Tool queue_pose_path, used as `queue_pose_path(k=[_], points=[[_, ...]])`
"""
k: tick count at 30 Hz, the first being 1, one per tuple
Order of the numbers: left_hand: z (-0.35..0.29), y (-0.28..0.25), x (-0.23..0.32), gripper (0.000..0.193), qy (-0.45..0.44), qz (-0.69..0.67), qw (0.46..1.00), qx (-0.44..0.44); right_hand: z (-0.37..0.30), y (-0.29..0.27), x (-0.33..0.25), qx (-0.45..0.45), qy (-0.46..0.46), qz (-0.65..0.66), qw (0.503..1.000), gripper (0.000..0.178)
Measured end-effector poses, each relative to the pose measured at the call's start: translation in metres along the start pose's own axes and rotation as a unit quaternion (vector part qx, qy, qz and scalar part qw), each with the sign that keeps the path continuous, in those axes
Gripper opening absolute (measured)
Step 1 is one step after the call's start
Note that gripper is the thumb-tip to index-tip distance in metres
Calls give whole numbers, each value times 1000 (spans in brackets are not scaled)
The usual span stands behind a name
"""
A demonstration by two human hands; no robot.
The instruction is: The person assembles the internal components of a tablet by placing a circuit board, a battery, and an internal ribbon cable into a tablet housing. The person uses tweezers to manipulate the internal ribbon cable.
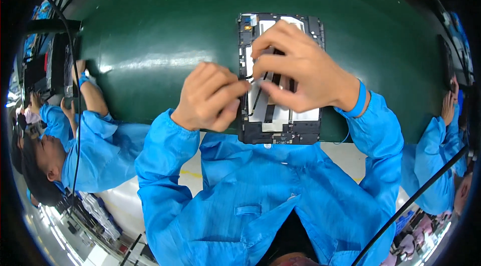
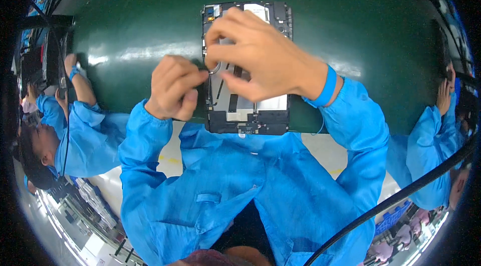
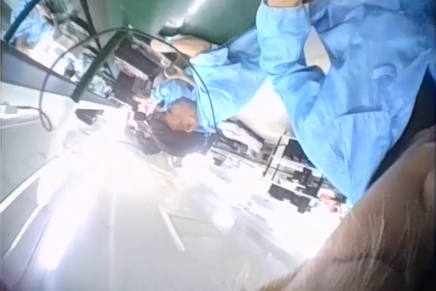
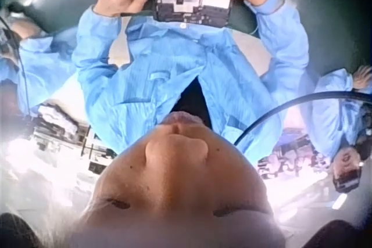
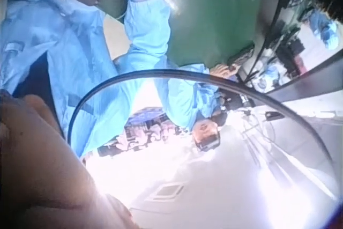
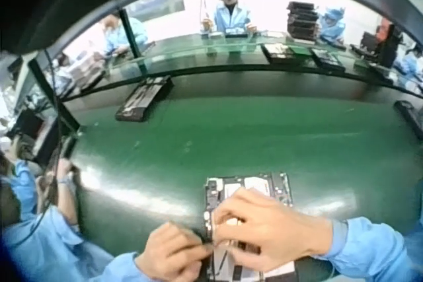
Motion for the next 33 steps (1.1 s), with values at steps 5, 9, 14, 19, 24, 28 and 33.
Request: queue_pose_path(k=[5,9,14,19,24,28,33], points=[[-17,-10,19,30,36,23,999,-23,8,21,4,-91,25,18,995,22],[-16,-14,18,28,32,10,999,-25,9,23,5,-108,22,12,994,21],[-15,-20,19,29,36,0,999,-23,12,28,-7,-120,7,-72,990,25],[-15,-30,27,29,59,26,998,-22,16,33,-19,-122,-11,-125,985,28],[-17,-32,32,29,106,73,992,0,20,33,-26,-94,-37,-181,978,29],[-18,-32,33,31,140,99,985,1,24,34,-27,-88,-56,-201,974,25],[-15,-25,26,32,164,79,983,6,22,29,-23,-50,-108,-207,971,16]])
Point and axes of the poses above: each hand's wrist, its own z-axis towards the middle knuckle, its own y-axis out of the palm, x = y × z, the point moved 4 cm from there along z, towards the middle knuckle, and after that the axes turned 15 degrees about z, right-handed, at the moved point
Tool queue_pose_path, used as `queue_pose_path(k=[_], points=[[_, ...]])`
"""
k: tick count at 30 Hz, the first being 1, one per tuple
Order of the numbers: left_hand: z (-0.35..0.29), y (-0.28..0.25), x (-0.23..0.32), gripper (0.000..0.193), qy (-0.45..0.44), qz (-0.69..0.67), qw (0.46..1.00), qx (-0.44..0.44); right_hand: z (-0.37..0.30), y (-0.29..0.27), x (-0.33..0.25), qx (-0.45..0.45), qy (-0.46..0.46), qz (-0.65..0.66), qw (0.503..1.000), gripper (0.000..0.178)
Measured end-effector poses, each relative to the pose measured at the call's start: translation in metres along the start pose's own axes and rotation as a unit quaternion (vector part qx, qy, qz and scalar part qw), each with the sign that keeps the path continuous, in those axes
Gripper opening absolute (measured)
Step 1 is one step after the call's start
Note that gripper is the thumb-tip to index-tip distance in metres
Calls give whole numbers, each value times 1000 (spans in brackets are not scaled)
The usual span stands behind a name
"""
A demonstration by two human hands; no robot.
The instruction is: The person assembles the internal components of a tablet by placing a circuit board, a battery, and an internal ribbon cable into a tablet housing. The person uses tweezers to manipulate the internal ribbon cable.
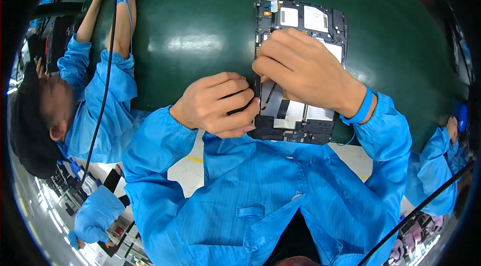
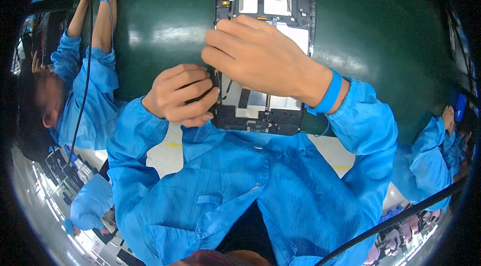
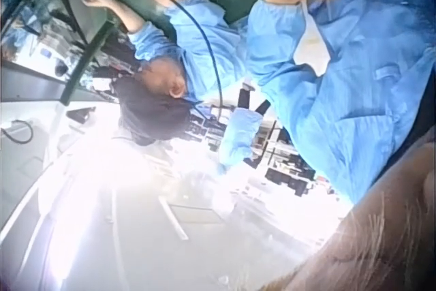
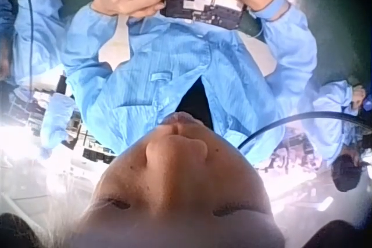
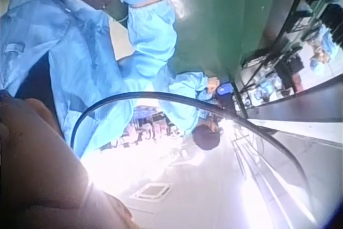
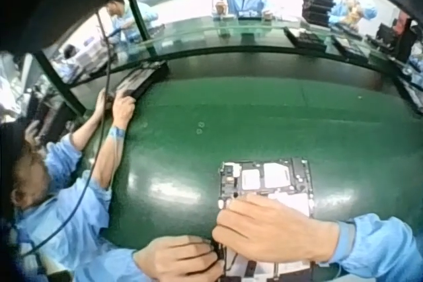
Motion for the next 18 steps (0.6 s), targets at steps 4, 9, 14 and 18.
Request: queue_pose_path(k=[4,9,14,18], points=[[0,5,-5,33,2,-22,1000,-5,-7,5,7,39,-7,9,999,18],[1,8,-14,36,11,-40,999,-35,-14,7,16,44,29,39,998,23],[11,8,-21,37,26,-32,997,-60,-17,6,21,37,64,68,995,40],[15,13,-32,37,31,-39,997,-54,-22,6,24,47,93,81,991,52]])
Point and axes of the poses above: each hand's wrist, its own z-axis towards the middle knuckle, its own y-axis out of the palm, x = y × z, the point moved 4 cm from there along z, towards the middle knuckle, and after that the axes turned 15 degrees about z, right-handed, at the moved point
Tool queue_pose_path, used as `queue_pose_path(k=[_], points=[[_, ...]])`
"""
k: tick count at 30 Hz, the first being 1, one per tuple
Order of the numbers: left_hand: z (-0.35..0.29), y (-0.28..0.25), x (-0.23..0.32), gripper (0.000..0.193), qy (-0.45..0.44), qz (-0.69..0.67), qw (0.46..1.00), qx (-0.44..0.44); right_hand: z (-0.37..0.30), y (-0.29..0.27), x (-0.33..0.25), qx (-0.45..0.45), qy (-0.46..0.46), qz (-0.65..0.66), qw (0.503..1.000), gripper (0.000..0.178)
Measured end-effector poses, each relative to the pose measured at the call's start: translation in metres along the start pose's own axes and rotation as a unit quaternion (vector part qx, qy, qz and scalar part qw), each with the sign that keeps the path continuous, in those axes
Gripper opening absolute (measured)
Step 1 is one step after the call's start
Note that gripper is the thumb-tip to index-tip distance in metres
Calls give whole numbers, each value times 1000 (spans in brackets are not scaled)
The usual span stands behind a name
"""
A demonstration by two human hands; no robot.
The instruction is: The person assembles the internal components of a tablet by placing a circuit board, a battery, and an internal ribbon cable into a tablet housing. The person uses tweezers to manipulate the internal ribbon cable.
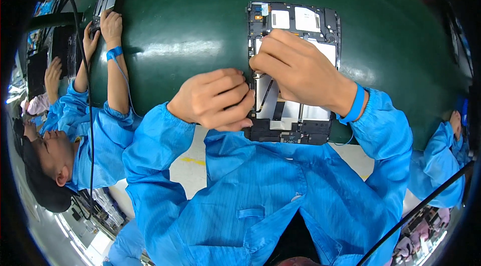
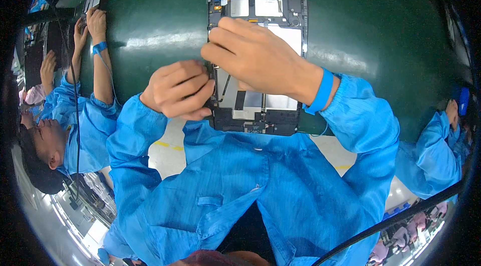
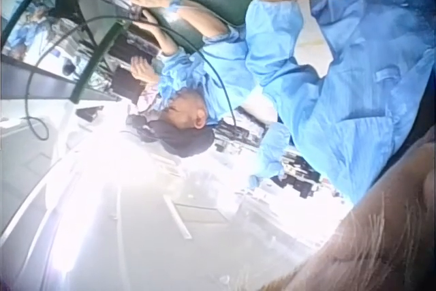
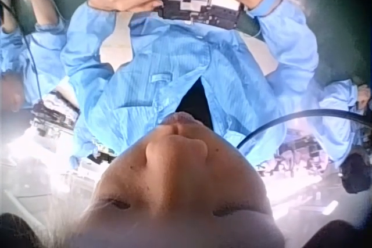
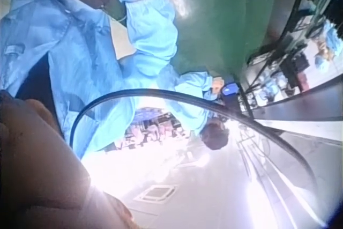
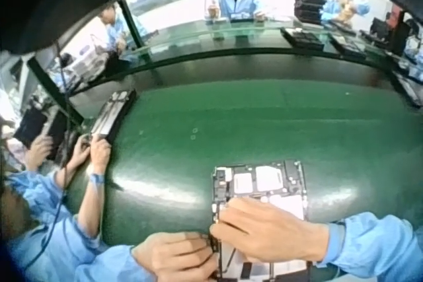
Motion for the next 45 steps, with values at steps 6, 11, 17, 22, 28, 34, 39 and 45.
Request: queue_pose_path(k=[6,11,17,22,28,34,39,45], points=[[4,4,-13,34,-23,28,999,-11,0,0,2,28,-11,-12,999,52],[1,2,-9,33,-37,40,998,-17,0,1,1,39,-13,-10,999,48],[0,2,-6,35,-51,58,997,-13,-2,2,1,35,-8,-15,999,45],[-1,5,-6,47,-48,60,997,-1,-1,2,-1,45,-21,-18,999,43],[0,8,-7,42,-28,61,998,-7,-2,3,1,59,-26,-30,997,43],[0,7,-10,32,-6,65,998,-2,-1,0,0,48,-10,-17,999,45],[0,7,-19,30,-7,60,998,-11,-1,-3,3,63,-2,-25,998,40],[3,4,-22,29,-38,81,996,-6,1,-6,0,83,-4,-30,996,34]])
Point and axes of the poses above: each hand's wrist, its own z-axis towards the middle knuckle, its own y-axis out of the palm, x = y × z, the point moved 4 cm from there along z, towards the middle knuckle, and after that the axes turned 15 degrees about z, right-handed, at the moved point
